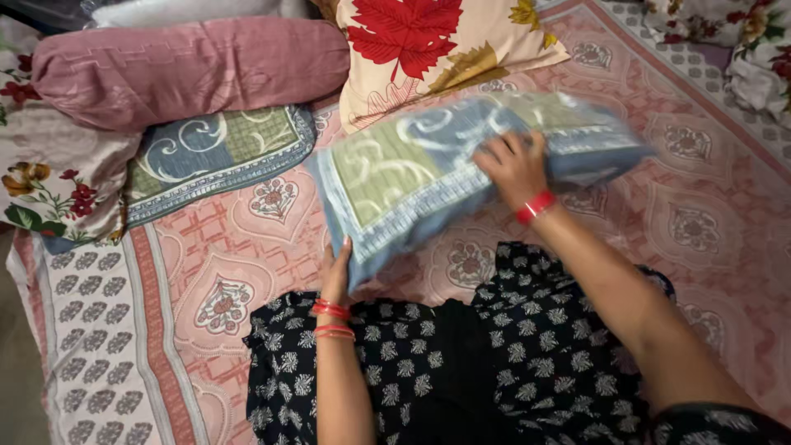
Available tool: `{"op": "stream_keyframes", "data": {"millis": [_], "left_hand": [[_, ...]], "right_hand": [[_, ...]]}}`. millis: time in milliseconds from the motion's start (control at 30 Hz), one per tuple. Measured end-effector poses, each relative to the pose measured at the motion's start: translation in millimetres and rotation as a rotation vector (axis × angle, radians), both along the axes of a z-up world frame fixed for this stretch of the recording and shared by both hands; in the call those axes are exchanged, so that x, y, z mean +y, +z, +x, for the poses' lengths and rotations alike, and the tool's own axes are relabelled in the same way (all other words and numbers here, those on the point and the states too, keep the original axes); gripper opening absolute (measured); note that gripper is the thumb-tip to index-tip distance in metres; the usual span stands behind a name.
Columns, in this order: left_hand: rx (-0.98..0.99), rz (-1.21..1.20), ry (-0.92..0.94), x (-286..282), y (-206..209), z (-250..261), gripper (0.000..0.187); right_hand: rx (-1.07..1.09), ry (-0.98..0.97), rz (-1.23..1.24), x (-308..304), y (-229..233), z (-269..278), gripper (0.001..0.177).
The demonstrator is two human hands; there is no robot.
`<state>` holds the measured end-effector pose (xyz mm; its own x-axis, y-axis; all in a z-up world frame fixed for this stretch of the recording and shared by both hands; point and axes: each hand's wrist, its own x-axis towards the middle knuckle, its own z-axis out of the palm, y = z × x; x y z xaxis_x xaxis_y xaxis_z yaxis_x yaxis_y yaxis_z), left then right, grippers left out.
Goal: The person sits on a bed and repeatedly folds, smooths, and repositions several decorative pillows and a cylindrical bolster. The person handles each pillow one at a time, adjusting their placement and orientation on the bed surface.
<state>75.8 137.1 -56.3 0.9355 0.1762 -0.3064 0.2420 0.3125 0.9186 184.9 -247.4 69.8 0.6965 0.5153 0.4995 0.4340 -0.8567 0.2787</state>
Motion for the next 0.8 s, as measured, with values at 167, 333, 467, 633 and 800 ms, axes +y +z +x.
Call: {"op": "stream_keyframes", "data": {"millis": [167, 333, 467, 633, 800], "left_hand": [[0.119, 0.273, -0.157, -23.1, -41.9, 5.0, 0.096], [0.044, 0.541, -0.132, -44.3, -96.3, 21.8, 0.088], [-0.013, 0.45, -0.037, -36.3, -112.3, 24.9, 0.081], [0.145, 0.407, -0.016, -29.5, -111.8, 22.2, 0.077], [-0.108, 0.611, 0.086, -27.3, -107.7, 13.5, 0.08]], "right_hand": [[0.792, -0.346, -0.252, -27.7, -23.0, -46.8, 0.071], [0.492, -0.169, 0.191, 2.6, -36.3, -83.9, 0.079], [0.797, -0.101, 0.237, 96.3, -33.4, -114.6, 0.077], [0.997, 0.013, 0.001, 116.6, -25.4, -130.9, 0.089], [0.654, -0.235, 0.525, -17.3, -81.5, -74.5, 0.072]]}}
